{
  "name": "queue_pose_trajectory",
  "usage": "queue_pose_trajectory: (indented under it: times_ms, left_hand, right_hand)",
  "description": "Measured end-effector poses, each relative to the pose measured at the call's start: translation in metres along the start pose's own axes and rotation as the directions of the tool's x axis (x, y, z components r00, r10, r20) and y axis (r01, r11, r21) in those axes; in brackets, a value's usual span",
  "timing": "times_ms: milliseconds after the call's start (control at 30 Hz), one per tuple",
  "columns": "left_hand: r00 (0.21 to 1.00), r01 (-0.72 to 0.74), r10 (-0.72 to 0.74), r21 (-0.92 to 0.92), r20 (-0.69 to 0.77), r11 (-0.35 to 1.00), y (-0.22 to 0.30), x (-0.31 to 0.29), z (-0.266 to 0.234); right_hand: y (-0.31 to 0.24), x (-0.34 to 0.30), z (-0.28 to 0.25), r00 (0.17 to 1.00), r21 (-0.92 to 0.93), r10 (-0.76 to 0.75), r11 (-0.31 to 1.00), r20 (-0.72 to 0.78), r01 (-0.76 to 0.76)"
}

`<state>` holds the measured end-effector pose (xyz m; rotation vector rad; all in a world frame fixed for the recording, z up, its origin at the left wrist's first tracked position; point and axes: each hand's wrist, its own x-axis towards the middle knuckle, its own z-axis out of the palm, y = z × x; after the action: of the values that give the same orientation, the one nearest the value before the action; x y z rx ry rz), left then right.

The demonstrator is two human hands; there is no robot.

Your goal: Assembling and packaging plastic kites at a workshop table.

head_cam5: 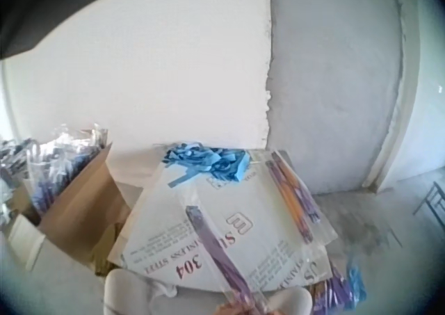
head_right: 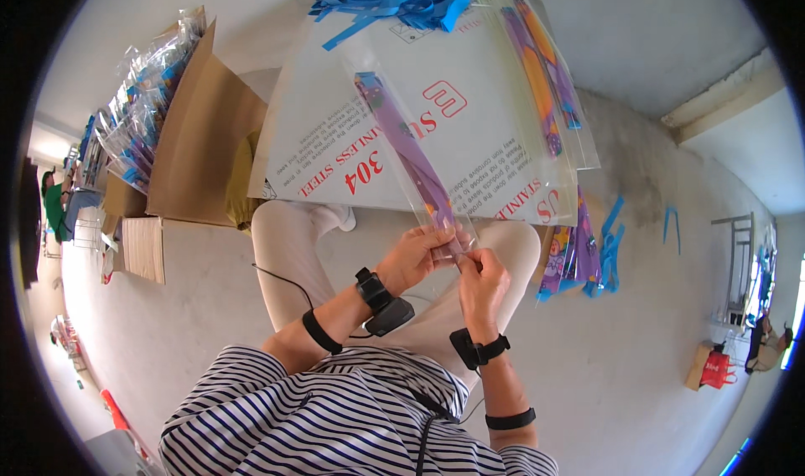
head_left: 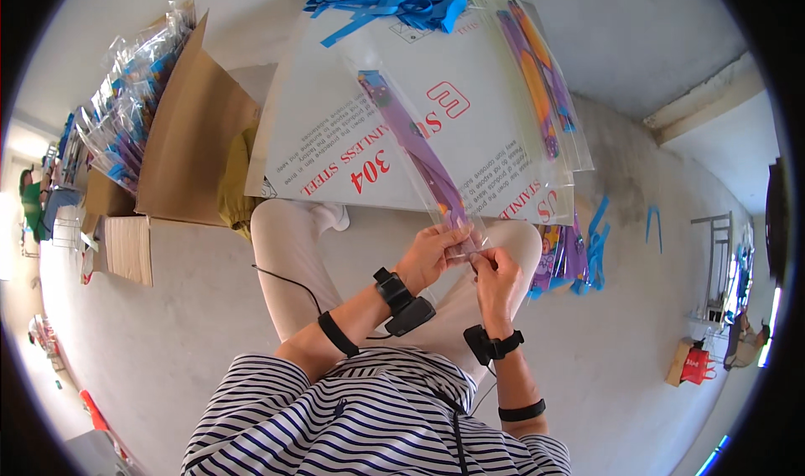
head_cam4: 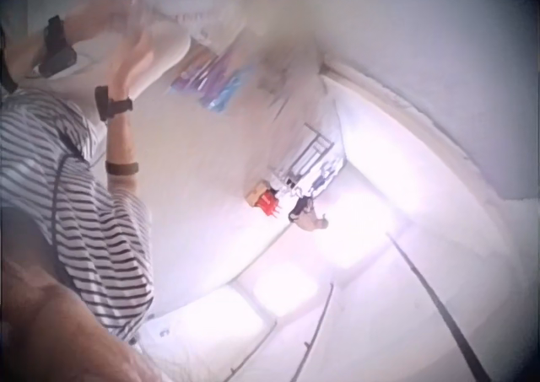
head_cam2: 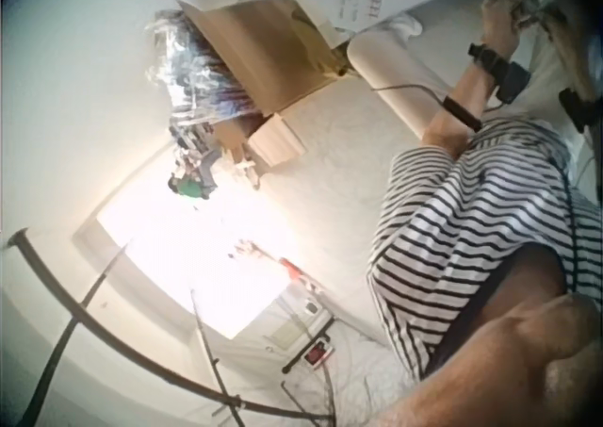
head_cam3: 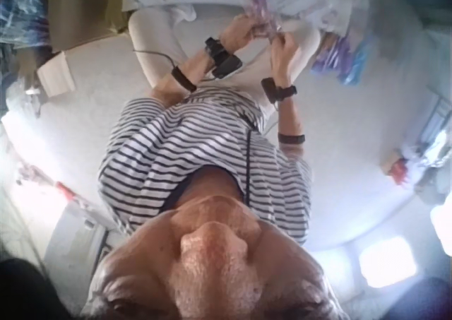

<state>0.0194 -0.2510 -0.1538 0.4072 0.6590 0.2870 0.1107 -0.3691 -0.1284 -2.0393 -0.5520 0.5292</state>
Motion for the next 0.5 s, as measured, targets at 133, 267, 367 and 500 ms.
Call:
queue_pose_trajectory:
  times_ms: [133,267,367,500]
  left_hand:
    - [0.999,0.047,-0.047,-0.011,-0.011,0.999,0.025,0.009,-0.013]
    - [0.985,-0.147,0.152,-0.066,0.078,0.987,0.046,0.024,-0.019]
    - [0.992,-0.107,0.110,-0.051,0.065,0.993,0.032,0.029,-0.019]
    - [0.989,-0.108,0.114,-0.064,0.099,0.992,0.028,0.026,-0.013]
  right_hand:
    - [-0.003,-0.006,-0.010,0.994,0.099,0.065,0.992,0.085,-0.073]
    - [-0.009,-0.018,-0.006,0.999,0.015,0.030,0.999,0.033,-0.031]
    - [-0.010,-0.017,-0.002,1.000,0.042,0.018,0.999,0.017,-0.019]
    - [-0.015,-0.013,-0.008,1.000,0.002,-0.016,1.000,0.023,0.016]
